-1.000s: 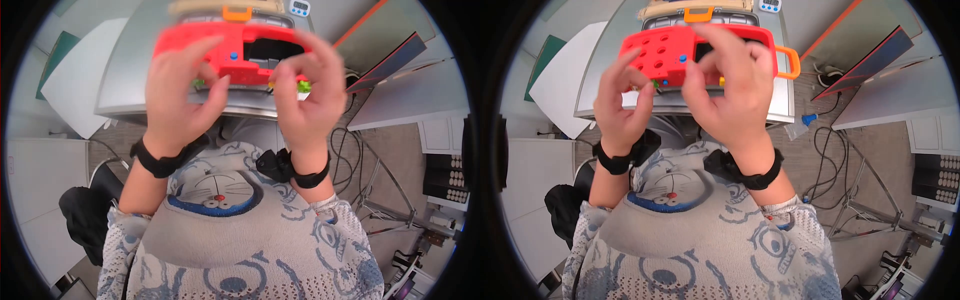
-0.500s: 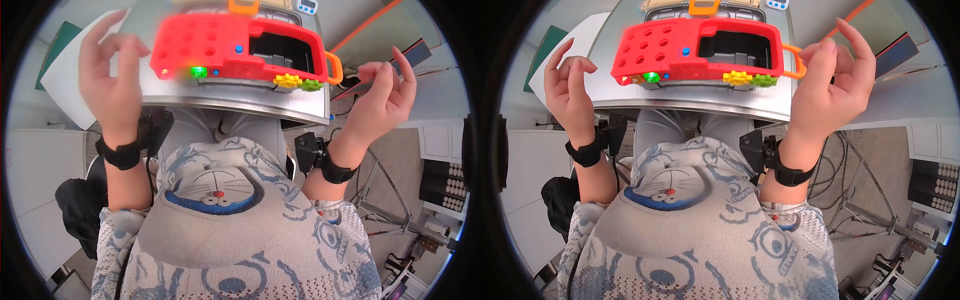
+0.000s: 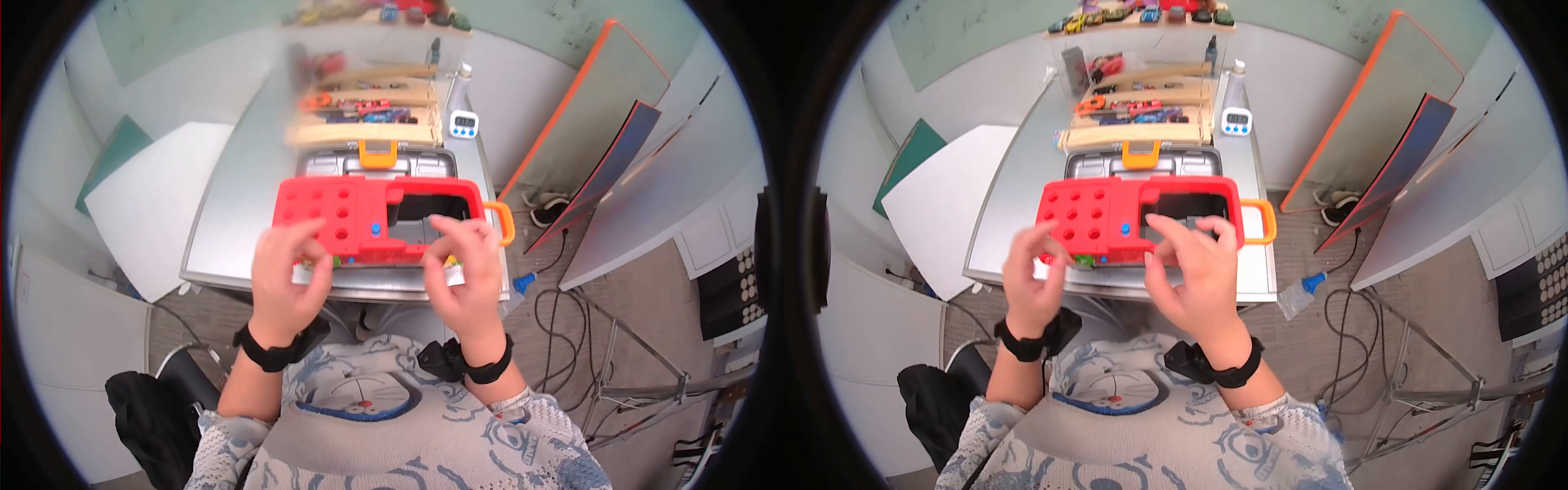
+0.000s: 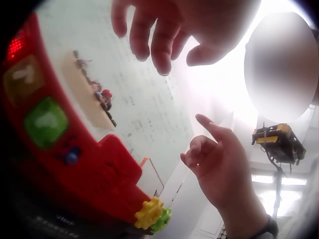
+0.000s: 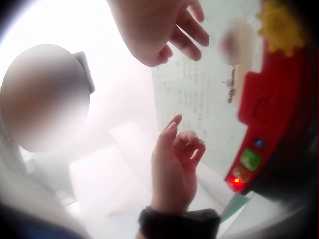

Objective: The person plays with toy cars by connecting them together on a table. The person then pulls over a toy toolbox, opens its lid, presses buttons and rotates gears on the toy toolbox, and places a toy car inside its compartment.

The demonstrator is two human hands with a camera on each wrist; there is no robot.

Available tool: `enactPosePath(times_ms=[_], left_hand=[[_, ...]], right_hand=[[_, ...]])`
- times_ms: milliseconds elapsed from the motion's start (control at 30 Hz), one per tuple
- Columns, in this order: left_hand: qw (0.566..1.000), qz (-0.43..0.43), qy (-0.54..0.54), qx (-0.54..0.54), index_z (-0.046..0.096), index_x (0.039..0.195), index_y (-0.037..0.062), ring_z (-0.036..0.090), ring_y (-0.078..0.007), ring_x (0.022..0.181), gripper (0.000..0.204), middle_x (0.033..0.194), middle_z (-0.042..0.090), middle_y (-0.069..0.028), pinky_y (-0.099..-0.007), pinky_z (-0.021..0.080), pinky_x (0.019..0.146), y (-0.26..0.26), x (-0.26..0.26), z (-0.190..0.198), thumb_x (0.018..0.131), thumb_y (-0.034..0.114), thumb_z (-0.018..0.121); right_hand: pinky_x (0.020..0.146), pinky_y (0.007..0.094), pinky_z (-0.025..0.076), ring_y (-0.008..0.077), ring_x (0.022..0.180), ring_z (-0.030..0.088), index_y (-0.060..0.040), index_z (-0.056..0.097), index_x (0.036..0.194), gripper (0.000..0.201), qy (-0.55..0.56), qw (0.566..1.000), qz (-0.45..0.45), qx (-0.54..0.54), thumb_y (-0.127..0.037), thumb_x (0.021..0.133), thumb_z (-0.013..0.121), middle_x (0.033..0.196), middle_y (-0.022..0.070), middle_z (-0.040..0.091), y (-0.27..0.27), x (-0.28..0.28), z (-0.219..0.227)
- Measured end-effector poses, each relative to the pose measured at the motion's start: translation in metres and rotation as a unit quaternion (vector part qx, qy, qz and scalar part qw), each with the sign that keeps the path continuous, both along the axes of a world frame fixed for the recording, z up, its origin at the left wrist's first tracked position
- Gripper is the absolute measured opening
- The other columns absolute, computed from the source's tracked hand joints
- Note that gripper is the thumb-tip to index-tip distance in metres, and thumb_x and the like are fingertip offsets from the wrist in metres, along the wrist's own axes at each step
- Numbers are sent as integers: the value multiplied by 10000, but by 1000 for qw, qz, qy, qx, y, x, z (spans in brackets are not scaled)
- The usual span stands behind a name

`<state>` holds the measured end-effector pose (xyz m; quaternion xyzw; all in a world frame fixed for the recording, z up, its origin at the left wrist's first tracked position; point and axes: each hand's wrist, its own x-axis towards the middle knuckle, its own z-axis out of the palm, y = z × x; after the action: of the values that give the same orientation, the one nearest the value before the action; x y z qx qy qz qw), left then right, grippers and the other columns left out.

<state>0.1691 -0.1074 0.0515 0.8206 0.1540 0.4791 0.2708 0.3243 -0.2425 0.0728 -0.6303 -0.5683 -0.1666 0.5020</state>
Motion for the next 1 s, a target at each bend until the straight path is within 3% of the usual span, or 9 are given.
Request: enactPosePath(times_ms=[133,267,333,467,567,667,733,867,1000], left_hand=[[993,12,110,39,496,1108,7,542,-141,686,365,658,542,-35,-266,409,720,14,-13,-23,748,-30,537],[997,34,-22,-68,516,1086,-6,544,-125,661,354,720,556,-51,-263,422,710,17,-25,-7,737,-29,574],[998,31,-39,-37,511,1089,-11,542,-131,666,355,715,550,-52,-268,424,707,17,-27,2,739,-32,566],[995,10,12,-98,520,1087,14,538,-149,650,379,651,543,-17,-279,405,707,-1,-10,-15,716,-17,586],[997,-61,53,-19,525,1085,25,529,-156,633,394,618,535,-5,-289,400,679,-16,4,-14,700,-16,600],[994,-96,50,29,513,1097,19,516,-140,619,418,603,519,-12,-283,387,665,-19,9,1,692,-13,610],[989,-75,-14,-130,495,1117,13,487,-126,587,441,581,481,-13,-270,377,648,-16,9,2,692,-20,607],[996,37,27,-78,466,1152,-1,373,-110,510,463,549,370,13,-226,350,571,1,-5,-11,709,-33,595],[978,122,-32,-165,406,1220,-2,343,-35,552,419,578,362,49,-183,298,560,21,-27,6,813,4,505]], right_hand=[[821,351,359,136,550,533,-80,577,1066,367,8,994,-86,-61,-38,704,615,585,-13,557,-8,19,-24],[809,335,356,144,583,520,-49,551,1065,369,9,988,-151,28,-16,700,592,582,-10,556,-21,33,-5],[802,331,358,152,607,523,-53,550,1060,366,83,984,-133,84,-10,698,584,590,-6,562,-21,31,-2],[799,335,371,144,560,504,-59,541,1112,409,34,996,-61,-58,-38,710,614,585,-18,535,-7,5,-8],[785,335,383,143,547,502,-62,524,1162,468,-36,996,60,-63,-72,709,640,583,-21,515,1,-13,-8],[774,339,390,146,553,507,-68,512,1188,502,-48,997,63,-10,-90,706,649,586,-24,509,0,-11,11],[772,335,390,146,551,506,-64,511,1189,502,-47,997,53,-1,-86,706,647,574,-23,514,-3,-4,11],[767,320,380,141,565,499,-50,485,1219,523,0,997,-63,-48,-65,716,629,548,-16,524,-18,26,-5],[760,301,364,146,607,490,-45,477,1228,525,140,975,-175,11,-70,724,625,538,-17,499,-37,47,-1]])
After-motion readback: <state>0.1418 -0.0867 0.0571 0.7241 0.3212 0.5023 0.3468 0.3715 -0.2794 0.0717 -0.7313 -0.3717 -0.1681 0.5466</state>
